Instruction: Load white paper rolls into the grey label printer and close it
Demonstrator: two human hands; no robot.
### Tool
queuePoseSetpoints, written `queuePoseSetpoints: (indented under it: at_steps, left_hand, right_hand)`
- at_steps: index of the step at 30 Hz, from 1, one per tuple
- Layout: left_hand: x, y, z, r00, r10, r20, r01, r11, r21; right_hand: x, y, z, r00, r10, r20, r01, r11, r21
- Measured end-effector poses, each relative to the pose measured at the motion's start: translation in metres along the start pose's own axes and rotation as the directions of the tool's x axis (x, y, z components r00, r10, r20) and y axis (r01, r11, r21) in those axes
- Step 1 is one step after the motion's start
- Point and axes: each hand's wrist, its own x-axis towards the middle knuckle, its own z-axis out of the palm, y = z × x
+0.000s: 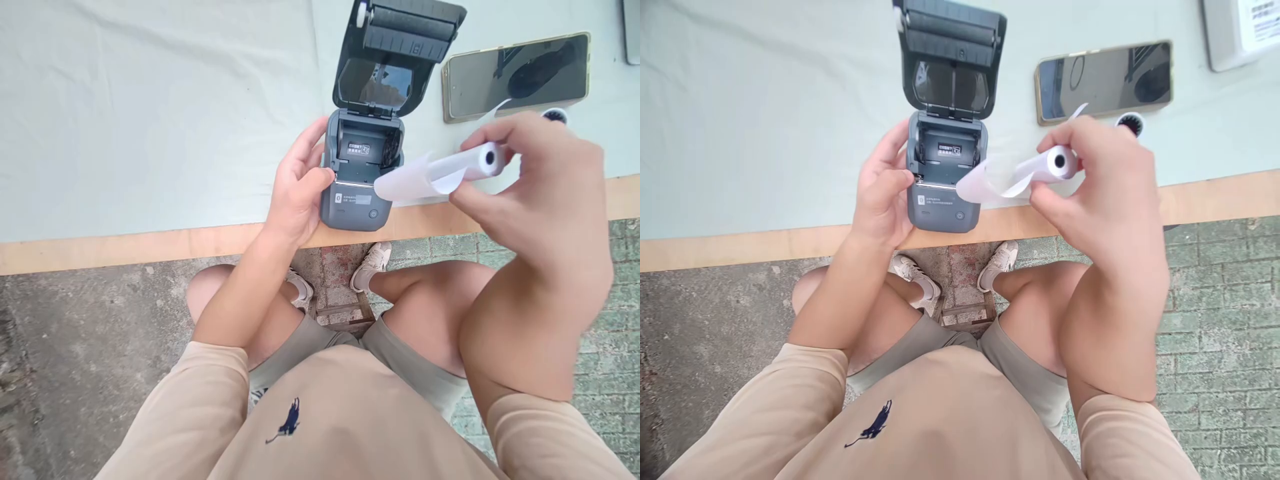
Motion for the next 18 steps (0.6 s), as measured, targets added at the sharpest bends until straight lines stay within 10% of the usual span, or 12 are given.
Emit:
queuePoseSetpoints:
  at_steps: [12,18]
  left_hand:
    - [0.002,0.002,0.001,1.000,-0.007,0.011,0.006,1.000,0.009]
    - [0.002,0.001,0.001,1.000,0.001,0.018,0.000,1.000,-0.024]
  right_hand:
    - [-0.001,0.009,0.003,0.978,-0.197,0.074,0.190,0.978,0.089]
    - [0.001,0.006,0.009,0.996,-0.039,0.075,0.029,0.992,0.120]
